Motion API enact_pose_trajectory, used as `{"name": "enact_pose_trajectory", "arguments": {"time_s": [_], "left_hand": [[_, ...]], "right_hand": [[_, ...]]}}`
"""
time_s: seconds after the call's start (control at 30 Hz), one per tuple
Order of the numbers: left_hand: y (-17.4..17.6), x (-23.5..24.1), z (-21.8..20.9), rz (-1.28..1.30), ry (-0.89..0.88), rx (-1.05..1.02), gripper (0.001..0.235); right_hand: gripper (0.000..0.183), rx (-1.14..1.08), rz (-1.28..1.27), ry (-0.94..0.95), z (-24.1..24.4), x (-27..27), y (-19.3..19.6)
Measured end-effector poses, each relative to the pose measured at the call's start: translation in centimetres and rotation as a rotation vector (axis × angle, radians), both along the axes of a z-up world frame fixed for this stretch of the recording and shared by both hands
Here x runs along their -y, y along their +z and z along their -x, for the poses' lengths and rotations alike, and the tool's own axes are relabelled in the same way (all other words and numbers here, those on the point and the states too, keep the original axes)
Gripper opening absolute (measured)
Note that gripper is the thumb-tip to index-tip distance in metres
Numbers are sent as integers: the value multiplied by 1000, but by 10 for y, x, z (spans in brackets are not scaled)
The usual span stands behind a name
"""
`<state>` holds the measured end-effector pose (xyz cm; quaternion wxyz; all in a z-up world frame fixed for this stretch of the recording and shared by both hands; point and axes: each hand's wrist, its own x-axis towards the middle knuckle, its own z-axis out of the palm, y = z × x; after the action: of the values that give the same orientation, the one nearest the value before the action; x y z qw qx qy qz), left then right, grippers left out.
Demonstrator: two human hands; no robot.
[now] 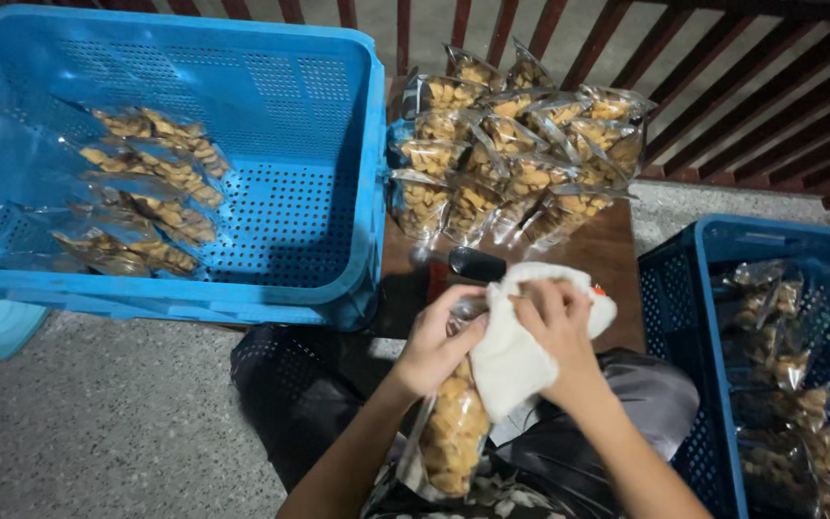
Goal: The person sits on the floor and repeatedly picks up clear plastic bags filled with snacks from a blue basket. They wipe each bag with a white cloth, then use an orange handheld sealer to close the top of the bag before placing it into a second blue basket.
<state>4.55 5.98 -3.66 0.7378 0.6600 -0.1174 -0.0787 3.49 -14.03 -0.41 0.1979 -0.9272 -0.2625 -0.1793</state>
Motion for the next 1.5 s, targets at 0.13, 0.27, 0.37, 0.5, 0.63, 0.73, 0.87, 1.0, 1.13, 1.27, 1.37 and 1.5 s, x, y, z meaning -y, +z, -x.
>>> {"name": "enact_pose_trajectory", "arguments": {"time_s": [0.13,0.27,0.37,0.5,0.63,0.73,0.87,1.0,1.13,1.27,1.37,1.5], "left_hand": [[12,9,11,43,64,-103,29],[19,10,15,-161,189,76,28],[28,8,14,-169,219,174,28],[41,8,13,-229,219,175,29],[44,12,10,-199,235,152,31],[42,12,6,-196,236,127,32],[46,18,0,-218,190,114,30],[50,19,-1,-209,229,319,29],[44,20,-1,-233,262,212,30],[37,18,2,-206,283,143,32],[37,22,3,-301,264,84,33],[48,18,1,-450,260,308,20]], "right_hand": [[35,-57,-128,93,-17,-3,26],[30,-225,-300,250,-26,-6,43],[32,-432,-429,368,-32,-4,51],[40,-436,-358,338,-28,-2,52],[39,-213,-84,239,-17,12,51],[38,-125,37,158,-13,24,48],[46,-185,-158,219,-14,23,49],[49,-319,-334,271,-15,13,54],[53,-156,-79,220,-17,16,50],[36,-110,132,131,-19,30,37],[23,-89,150,170,-22,42,26],[22,-69,126,166,-27,76,2]]}}
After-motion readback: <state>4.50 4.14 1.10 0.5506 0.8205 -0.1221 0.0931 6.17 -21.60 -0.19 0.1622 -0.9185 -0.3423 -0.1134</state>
